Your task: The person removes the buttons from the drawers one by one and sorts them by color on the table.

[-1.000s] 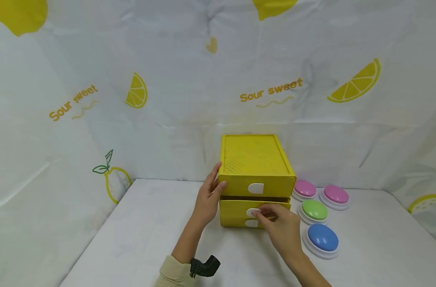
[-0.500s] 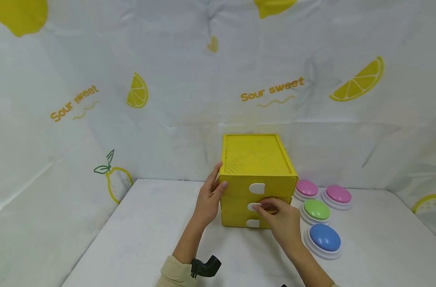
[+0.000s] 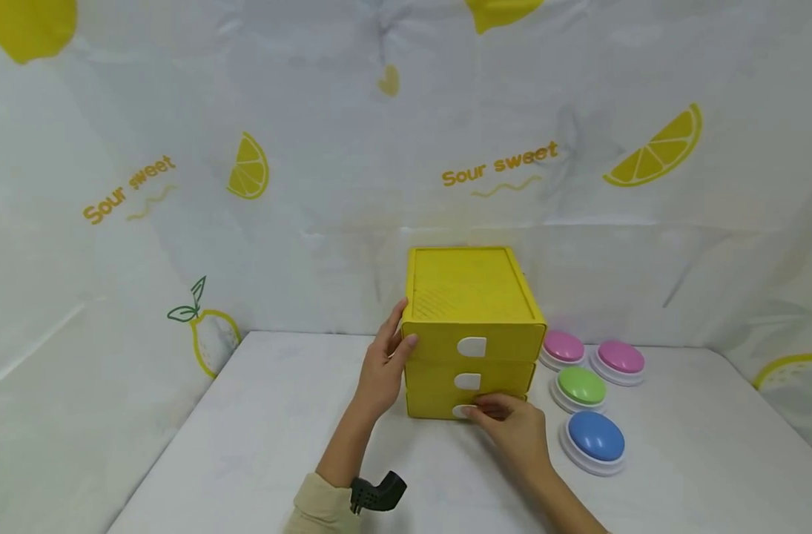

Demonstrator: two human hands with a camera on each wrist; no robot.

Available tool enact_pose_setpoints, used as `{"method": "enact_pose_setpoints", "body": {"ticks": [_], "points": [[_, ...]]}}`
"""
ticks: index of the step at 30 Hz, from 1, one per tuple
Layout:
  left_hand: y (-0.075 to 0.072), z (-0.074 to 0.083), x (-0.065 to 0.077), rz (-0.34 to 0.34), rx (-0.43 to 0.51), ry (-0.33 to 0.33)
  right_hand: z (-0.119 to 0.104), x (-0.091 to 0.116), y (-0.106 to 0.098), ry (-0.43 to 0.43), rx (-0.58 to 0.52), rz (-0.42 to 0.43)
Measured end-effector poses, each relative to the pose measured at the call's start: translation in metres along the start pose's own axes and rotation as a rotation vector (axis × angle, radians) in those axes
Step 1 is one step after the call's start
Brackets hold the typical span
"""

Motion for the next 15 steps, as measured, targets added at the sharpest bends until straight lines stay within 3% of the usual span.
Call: {"method": "enact_pose_setpoints", "body": {"ticks": [8, 15], "points": [[0.001, -0.001, -0.003, -0.017, -0.006, -0.005, 0.011, -0.001, 0.001, 0.048, -0.016, 0.037], [0.001, -0.006, -0.009, 0.006, -0.022, -0.010, 0.015, -0.009, 0.003, 0.045, -0.017, 0.021]]}}
Point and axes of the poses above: each hand's wrist, its own x-axis away from the middle knuckle, its own y-axis out of the palm, z = x × y, the point moved 10 cm from there along -x, towards the middle knuckle, and after that the axes turned 3 degrees about -y, right-handed, at the moved point
